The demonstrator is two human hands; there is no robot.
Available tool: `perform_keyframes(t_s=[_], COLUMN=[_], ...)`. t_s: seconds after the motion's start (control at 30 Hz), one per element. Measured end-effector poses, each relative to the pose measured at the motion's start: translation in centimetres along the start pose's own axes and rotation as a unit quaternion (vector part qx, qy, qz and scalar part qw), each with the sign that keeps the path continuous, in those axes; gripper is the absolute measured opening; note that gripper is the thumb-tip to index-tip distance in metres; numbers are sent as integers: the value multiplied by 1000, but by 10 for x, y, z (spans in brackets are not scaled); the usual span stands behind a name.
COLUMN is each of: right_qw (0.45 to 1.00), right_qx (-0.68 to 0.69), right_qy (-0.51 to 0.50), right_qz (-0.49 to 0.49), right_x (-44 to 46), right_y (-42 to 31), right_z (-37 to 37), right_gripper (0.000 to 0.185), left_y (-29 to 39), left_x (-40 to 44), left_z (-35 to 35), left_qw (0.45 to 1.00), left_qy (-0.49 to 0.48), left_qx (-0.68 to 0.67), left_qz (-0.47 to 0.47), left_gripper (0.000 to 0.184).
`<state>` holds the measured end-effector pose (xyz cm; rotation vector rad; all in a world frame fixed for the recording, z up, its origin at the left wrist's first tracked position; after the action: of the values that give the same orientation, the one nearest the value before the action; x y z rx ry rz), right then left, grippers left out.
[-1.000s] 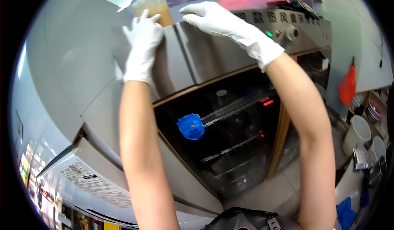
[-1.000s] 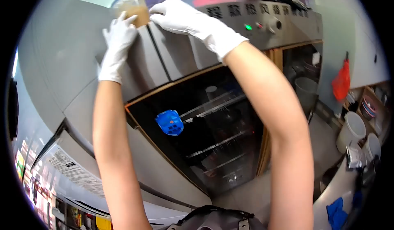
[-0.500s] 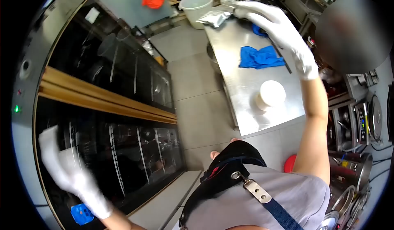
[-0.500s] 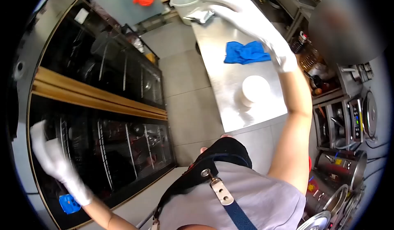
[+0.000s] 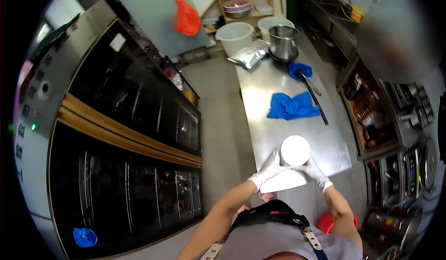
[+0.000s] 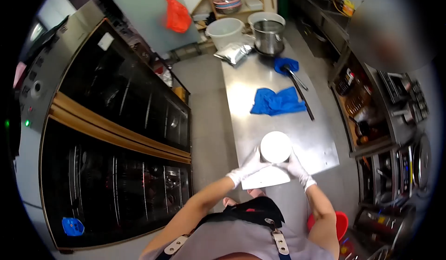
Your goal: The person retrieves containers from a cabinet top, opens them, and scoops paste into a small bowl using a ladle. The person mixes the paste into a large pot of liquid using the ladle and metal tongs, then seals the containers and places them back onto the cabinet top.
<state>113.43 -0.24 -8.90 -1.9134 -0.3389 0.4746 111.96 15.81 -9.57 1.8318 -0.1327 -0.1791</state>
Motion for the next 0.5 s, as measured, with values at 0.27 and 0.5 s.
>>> perform_keyframes(t_s=[0.27,0.5], right_qw=[967,806], right_qx=[110,115], right_qy=[-180,-207], right_qz=[-140,-542], right_x=[71,31], right_y=[-181,-571], right_z=[138,263], right_gripper=[70,68], left_y=[123,405], left_x=[-125,-330], left_z=[-209,-377], left_qw=[951,711], left_qy=[277,495], left_qx=[49,406], left_qz=[126,292], left_gripper=[109,115])
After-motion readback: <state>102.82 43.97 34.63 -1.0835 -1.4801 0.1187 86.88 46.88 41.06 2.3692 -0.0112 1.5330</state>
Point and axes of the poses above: each hand's wrist, its own x-axis towards the middle knuckle, its own z-axis out of the palm, y = z × x, the point moved 7 cm from there along x, towards the middle knuckle, and after that the axes turned 15 degrees about -x, right-handed, at the moved point
